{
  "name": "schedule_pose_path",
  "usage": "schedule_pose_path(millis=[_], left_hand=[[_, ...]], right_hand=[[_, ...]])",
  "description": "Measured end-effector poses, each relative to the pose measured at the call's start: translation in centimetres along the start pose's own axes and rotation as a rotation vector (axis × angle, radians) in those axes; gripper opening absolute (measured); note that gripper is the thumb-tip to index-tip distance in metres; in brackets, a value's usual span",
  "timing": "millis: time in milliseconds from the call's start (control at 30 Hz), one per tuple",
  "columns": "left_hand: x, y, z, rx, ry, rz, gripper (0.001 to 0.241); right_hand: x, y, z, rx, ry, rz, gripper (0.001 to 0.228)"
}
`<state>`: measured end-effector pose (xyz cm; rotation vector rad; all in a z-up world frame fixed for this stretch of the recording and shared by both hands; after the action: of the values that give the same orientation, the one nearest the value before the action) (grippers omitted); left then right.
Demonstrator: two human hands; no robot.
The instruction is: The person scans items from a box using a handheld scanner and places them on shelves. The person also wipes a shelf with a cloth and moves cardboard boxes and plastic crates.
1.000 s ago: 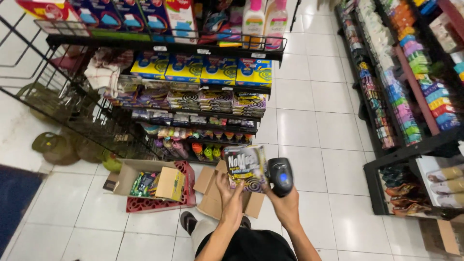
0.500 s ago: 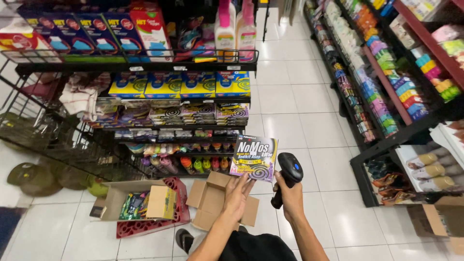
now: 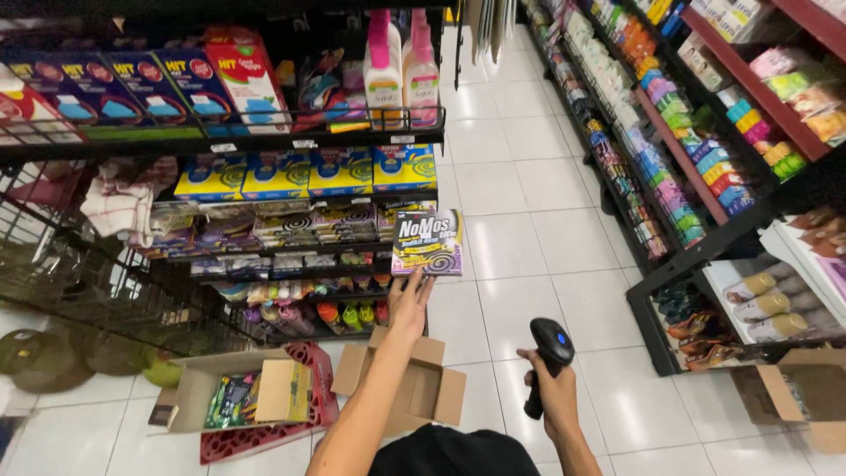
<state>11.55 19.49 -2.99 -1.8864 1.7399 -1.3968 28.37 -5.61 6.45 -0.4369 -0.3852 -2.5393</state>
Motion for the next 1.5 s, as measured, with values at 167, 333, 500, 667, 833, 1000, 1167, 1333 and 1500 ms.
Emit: schedule_pose_path(millis=[167, 333, 500, 667, 833, 1000, 1167, 1333, 1500], left_hand=[[-3.6, -1.5, -0.7, 0.036, -0.014, -0.031, 0.034], [-5.9, -2.3, -0.9, 0.0, 0.044, -0.113, 0.035], [-11.0, -0.9, 0.9, 0.06, -0.01, -0.094, 0.037], [-9.3, -3.0, -0.7, -0.026, 0.074, -0.264, 0.036], [-12.3, -2.1, 0.3, -0.007, 0.033, -0.296, 0.038], [-14.8, -1.7, 0.9, 0.04, -0.053, -0.296, 0.035], [-17.5, -1.0, 1.5, 0.022, -0.109, -0.288, 0.036], [-17.8, -1.0, 1.0, 0.024, -0.149, -0.306, 0.037], [-14.9, -2.4, -1.3, -0.158, -0.043, -0.373, 0.034]], right_hand=[[-0.6, 0.1, -1.5, -0.007, -0.03, -0.014, 0.02], [-0.3, -0.2, -1.7, 0.007, -0.024, -0.001, 0.021], [0.2, -0.5, -1.8, 0.055, -0.037, -0.002, 0.028], [0.3, -0.7, -2.7, 0.073, -0.072, -0.011, 0.03], [0.0, -0.9, -3.6, 0.055, -0.083, -0.009, 0.03], [0.3, -0.9, -3.5, 0.089, -0.102, -0.011, 0.032], [-1.0, -0.7, -5.3, 0.08, -0.093, -0.014, 0.032], [-0.7, -0.6, -5.5, 0.08, -0.107, -0.003, 0.033], [-2.2, -0.5, -7.9, 0.075, -0.113, 0.001, 0.034]])
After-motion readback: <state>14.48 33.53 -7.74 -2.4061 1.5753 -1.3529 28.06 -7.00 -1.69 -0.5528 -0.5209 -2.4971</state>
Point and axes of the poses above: each hand's wrist, its own x-axis away from the middle knuckle, its own y-axis out of the back of the hand, z = x × y, the point moved 3 cm from there along -x, towards the middle knuckle, and after that the axes turned 12 degrees about -z, right-handed, at the moved point
